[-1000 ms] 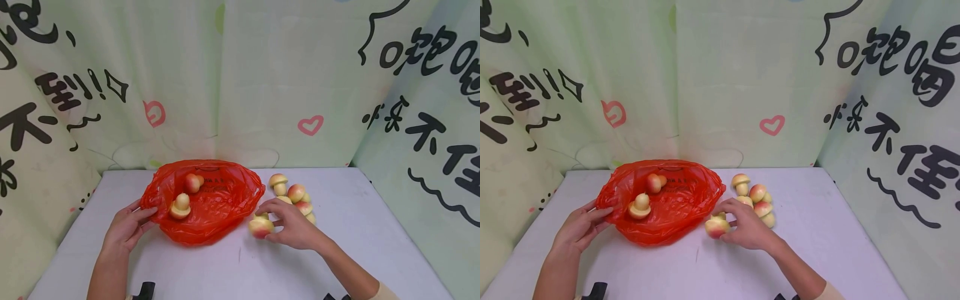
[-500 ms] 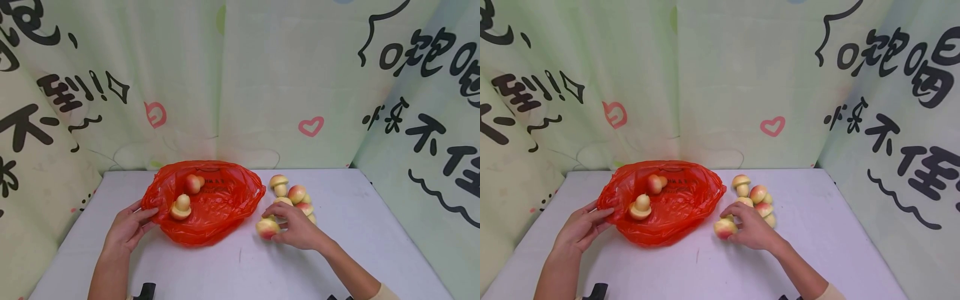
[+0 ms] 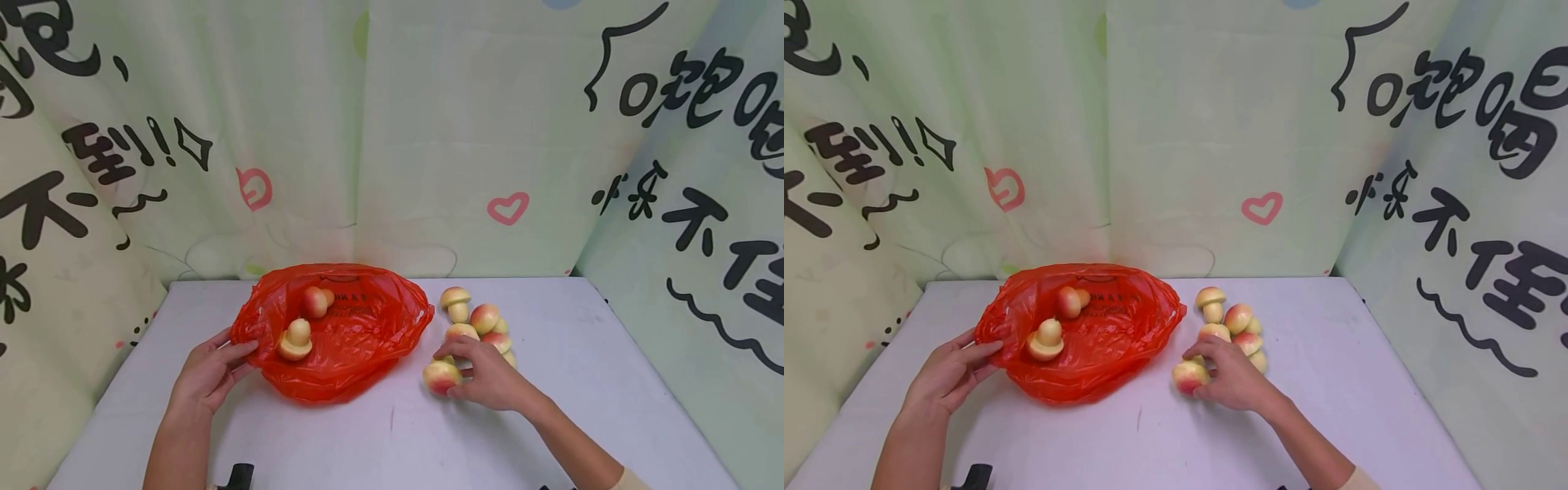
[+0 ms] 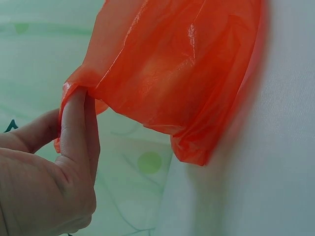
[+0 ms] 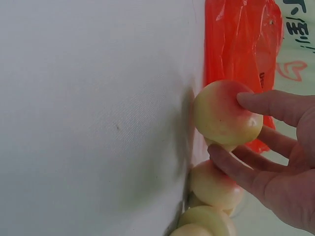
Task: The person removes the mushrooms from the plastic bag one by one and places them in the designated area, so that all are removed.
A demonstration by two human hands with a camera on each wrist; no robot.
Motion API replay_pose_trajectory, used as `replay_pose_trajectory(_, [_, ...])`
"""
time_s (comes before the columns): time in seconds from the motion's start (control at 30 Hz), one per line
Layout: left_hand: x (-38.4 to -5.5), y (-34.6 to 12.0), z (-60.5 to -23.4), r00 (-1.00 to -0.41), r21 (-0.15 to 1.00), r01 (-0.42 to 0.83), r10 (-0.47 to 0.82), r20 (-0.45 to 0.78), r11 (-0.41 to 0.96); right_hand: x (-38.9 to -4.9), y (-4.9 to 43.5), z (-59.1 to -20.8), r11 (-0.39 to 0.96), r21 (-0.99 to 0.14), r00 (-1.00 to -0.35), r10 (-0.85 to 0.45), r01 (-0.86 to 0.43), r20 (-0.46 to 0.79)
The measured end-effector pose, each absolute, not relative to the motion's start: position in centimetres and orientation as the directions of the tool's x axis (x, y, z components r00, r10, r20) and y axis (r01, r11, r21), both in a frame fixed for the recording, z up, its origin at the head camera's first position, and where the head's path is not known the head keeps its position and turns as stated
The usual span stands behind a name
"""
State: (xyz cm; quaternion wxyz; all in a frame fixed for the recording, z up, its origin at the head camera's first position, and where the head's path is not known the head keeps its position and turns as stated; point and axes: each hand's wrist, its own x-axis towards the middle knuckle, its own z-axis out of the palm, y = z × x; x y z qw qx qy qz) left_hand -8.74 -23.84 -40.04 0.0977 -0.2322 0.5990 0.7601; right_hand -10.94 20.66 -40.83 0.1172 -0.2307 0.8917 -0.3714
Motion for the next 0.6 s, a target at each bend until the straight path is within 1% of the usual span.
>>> replay_pose_trajectory(0.23, [-8.75,-23.86,-40.03,-0.876,0.867,-0.423,-0.127,-0.466,-0.265,-10.95,20.74,-41.0,0.63,-0.704,-0.87,-0.492,-0.329,-0.033])
replay_pose_trajectory(0.43, [-8.73,-23.87,-40.01,-0.875,0.865,-0.425,-0.124,-0.468,-0.266,-10.99,20.86,-41.25,0.63,-0.685,-0.864,-0.504,-0.366,-0.002])
replay_pose_trajectory(0.6, [-8.69,-23.92,-40.02,-0.875,0.865,-0.425,-0.123,-0.468,-0.267,-10.94,21.01,-41.31,0.623,-0.711,-0.873,-0.487,-0.326,-0.026])
